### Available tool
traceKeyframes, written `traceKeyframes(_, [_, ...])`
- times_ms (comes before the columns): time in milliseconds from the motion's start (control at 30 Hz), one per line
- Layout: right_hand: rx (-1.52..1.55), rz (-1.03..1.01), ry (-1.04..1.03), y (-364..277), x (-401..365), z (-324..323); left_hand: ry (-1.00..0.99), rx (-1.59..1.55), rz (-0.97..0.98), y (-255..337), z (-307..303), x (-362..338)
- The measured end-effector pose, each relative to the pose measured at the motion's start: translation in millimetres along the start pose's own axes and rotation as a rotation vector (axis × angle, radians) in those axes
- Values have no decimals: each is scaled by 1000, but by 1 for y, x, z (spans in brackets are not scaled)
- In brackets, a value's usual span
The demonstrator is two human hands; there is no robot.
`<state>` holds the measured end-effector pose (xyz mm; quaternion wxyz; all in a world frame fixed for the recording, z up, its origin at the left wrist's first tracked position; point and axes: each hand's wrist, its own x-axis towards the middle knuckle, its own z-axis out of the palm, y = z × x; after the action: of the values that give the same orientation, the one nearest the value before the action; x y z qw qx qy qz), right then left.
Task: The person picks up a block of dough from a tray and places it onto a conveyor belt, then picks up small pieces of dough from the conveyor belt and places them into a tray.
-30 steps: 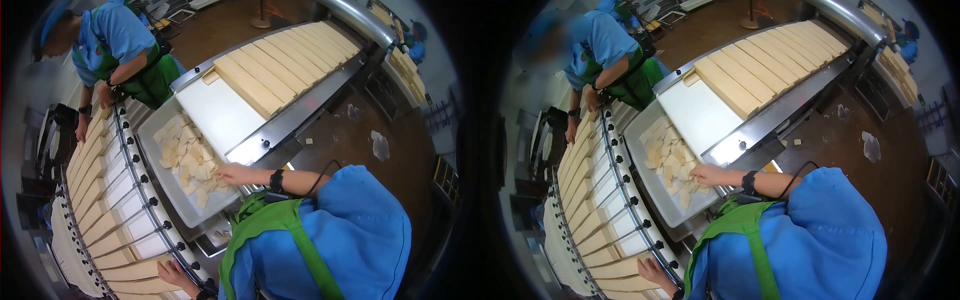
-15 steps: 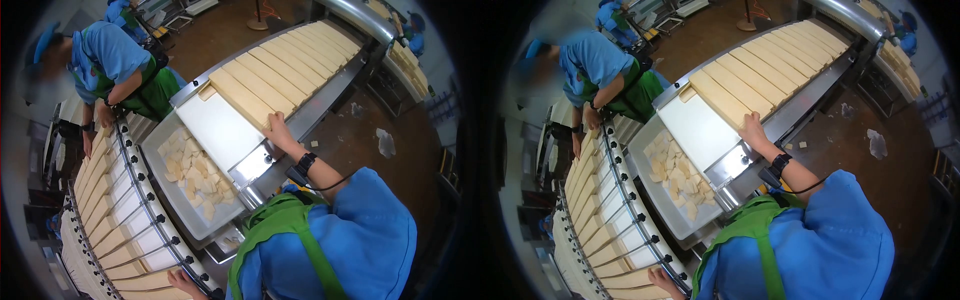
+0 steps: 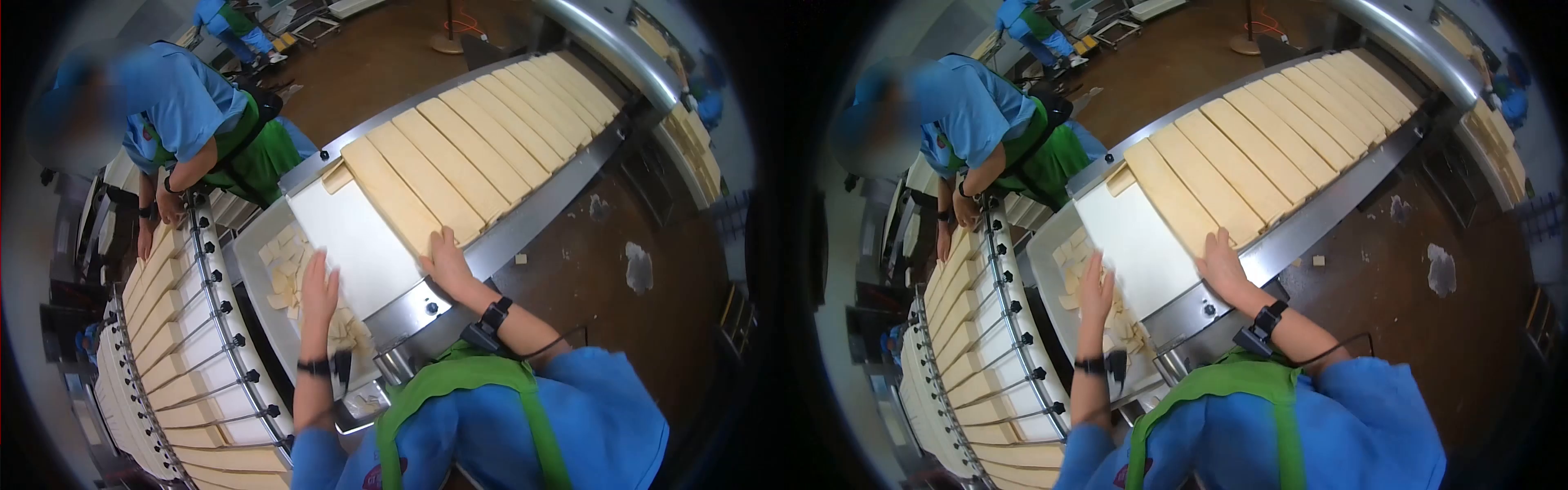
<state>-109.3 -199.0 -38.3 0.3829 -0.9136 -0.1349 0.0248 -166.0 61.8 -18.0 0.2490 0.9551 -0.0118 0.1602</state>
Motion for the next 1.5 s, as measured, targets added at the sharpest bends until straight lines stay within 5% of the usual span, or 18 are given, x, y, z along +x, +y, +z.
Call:
traceKeyframes(133, [18, -44, -37, 1, 1, -5, 73, 18, 225, -4, 78, 141])
traceKeyframes(267, [47, -57, -110, 0, 3, -9, -79, 211, 33, -24, 129, 228])
traceKeyframes(567, [5, -168, -78, 0, 2, -6, -359, 429, -322, -7, 77, 237])
traceKeyframes(733, [-21, -277, -241, 0, 17, -5, -233, 467, -552, -66, 5, 156])
traceKeyframes(833, [-132, -95, -359, -21, 30, -1, -111, -264, -713, -120, -17, 80])
traceKeyframes(933, [-232, -116, -406, -41, 43, 21, 377, -816, -647, -148, 7, 11])
traceKeyframes(1133, [-86, -519, -276, -124, 3, 72, 863, -586, -591, -113, -118, -106])
traceKeyframes(1233, [19, -660, -497, -184, -38, 91, 965, -198, -776, -104, -198, -186])
traceKeyframes(1367, [316, -716, -805, -243, -97, 120, 1119, -298, -901, -156, -249, -316])
traceKeyframes(1500, [444, -691, -965, -285, -149, 145, 737, 20, -1087, -188, -270, -390])
